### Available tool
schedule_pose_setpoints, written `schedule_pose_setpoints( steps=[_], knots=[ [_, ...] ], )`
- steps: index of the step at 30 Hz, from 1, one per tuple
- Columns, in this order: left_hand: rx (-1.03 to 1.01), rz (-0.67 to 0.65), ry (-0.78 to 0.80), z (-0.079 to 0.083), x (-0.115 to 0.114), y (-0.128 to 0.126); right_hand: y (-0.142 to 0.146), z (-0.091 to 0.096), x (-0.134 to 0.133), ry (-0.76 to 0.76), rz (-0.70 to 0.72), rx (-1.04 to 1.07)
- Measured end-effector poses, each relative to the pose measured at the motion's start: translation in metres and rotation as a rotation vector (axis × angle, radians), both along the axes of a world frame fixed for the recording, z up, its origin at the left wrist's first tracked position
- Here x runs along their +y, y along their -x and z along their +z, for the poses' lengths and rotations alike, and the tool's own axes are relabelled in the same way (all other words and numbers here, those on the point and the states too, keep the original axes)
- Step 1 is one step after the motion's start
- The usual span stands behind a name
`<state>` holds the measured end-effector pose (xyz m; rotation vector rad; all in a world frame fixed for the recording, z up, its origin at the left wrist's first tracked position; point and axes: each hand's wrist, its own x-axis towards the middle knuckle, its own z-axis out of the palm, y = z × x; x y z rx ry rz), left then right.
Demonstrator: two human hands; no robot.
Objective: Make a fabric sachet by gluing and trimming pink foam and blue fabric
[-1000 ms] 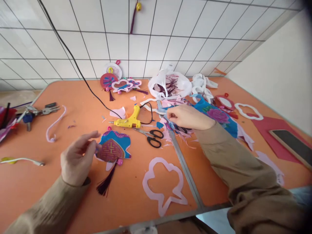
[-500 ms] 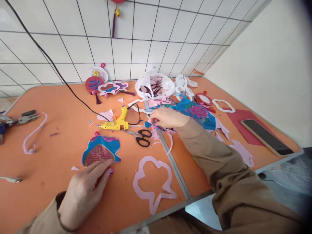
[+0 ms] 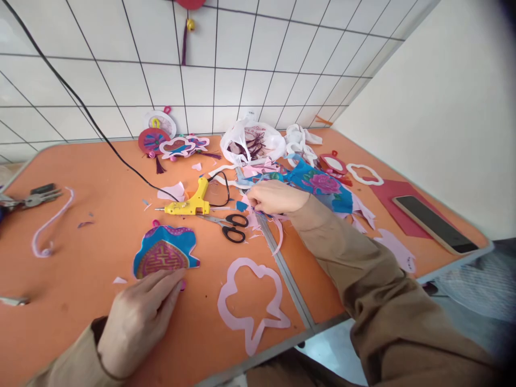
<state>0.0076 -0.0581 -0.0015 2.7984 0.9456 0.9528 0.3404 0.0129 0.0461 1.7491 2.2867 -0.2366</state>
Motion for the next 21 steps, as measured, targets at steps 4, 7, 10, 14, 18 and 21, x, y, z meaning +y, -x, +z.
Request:
schedule_pose_setpoints(
  steps=[4,7,10,14,18,21],
  knots=[
    [-0.048,-0.007,-0.01,0.002,-0.002,-0.002,-0.004,0.014,-0.004,0.093,0.077,0.235],
    [-0.098,-0.023,0.043,0.006,-0.004,-0.004,-0.002,0.022,-0.008,0.041,0.042,0.473],
    [-0.17,-0.01,0.144,0.01,-0.005,-0.005,0.009,0.02,-0.01,-0.249,-0.087,0.576],
    [-0.268,0.073,0.388,0.019,-0.003,-0.005,0.032,0.016,-0.014,-0.2,-0.12,0.964],
    [-0.373,0.141,0.799,0.031,-0.002,-0.007,0.06,0.016,-0.022,0.094,-0.222,1.275],
    [-0.504,0.125,1.018,0.036,-0.001,-0.011,0.085,0.015,-0.028,0.273,-0.224,1.31]
  ],
)
